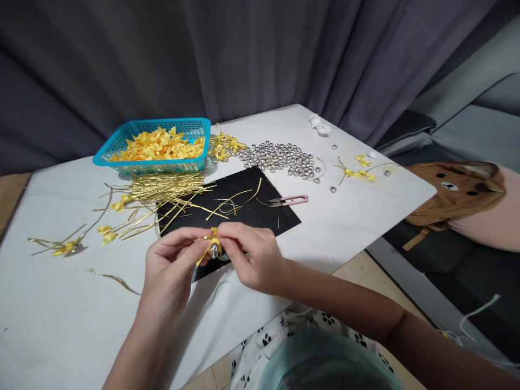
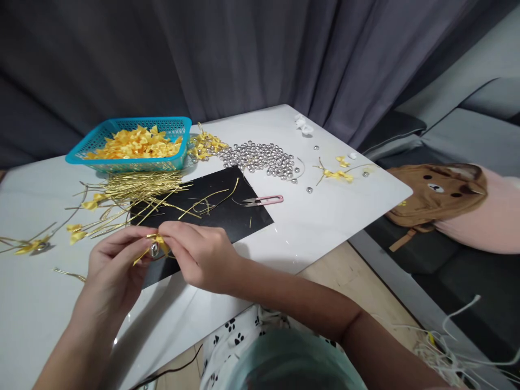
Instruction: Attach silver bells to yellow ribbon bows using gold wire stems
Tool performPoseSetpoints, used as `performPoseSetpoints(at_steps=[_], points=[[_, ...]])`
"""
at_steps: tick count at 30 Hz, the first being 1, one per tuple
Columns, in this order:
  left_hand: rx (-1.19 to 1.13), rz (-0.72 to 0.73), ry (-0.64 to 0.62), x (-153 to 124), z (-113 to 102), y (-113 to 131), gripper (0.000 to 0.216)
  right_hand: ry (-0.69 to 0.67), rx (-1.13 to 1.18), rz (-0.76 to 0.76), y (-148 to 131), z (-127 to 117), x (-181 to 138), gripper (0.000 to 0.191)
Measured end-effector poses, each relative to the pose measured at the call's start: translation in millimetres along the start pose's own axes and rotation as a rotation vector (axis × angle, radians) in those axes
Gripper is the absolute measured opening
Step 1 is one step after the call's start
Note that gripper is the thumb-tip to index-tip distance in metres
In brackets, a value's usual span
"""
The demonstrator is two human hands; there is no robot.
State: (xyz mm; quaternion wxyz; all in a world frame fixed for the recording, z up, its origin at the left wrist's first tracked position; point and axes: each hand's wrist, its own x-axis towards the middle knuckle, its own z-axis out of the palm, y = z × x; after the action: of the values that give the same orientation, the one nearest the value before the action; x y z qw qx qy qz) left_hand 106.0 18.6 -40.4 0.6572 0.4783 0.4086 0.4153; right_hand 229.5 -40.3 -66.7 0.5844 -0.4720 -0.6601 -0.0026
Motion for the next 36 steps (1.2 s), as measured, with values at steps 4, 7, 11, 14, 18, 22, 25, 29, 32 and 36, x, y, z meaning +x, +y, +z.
performPoseSetpoints(at_steps=[4,7,11,14,18,22,25,29,32,36], points=[[0.012,0.009,-0.019,0.4,-1.2,-1.5,0.013,-0.047,-0.073,-0.065,5.0,-1.6,-0.5,0.015],[0.029,0.021,-0.046,1.3,-3.9,-1.1,0.012,-0.094,-0.052,-0.083,6.8,-5.1,0.4,0.014],[0.039,0.041,-0.031,1.9,-7.0,0.4,0.013,-0.163,0.019,0.068,4.7,-8.8,0.9,0.009],[0.047,0.088,-0.012,1.2,-6.4,0.4,0.014,-0.178,0.086,0.159,2.5,-9.5,0.5,0.008],[0.055,0.098,0.018,0.1,-2.0,0.3,0.013,-0.183,0.118,0.205,0.9,-9.3,0.1,0.009],[0.0,0.043,0.062,0.7,-0.4,2.5,0.013,-0.165,0.131,0.229,0.3,-9.5,-2.8,0.008],[-0.018,0.057,0.08,2.6,-3.1,2.7,0.012,-0.142,0.154,0.263,1.5,-10.5,-6.8,0.008],[0.024,0.102,0.057,3.0,-6.4,-0.3,0.014,-0.007,0.157,0.27,3.8,-14.5,-6.5,0.016],[0.091,0.121,0.046,-0.2,-5.5,-2.2,0.015,-0.013,0.122,0.253,2.3,-18.6,1.0,0.021],[0.227,0.184,0.05,-6.2,-0.9,-1.1,0.016,-0.04,0.184,0.313,-2.8,-21.5,11.8,0.023]])
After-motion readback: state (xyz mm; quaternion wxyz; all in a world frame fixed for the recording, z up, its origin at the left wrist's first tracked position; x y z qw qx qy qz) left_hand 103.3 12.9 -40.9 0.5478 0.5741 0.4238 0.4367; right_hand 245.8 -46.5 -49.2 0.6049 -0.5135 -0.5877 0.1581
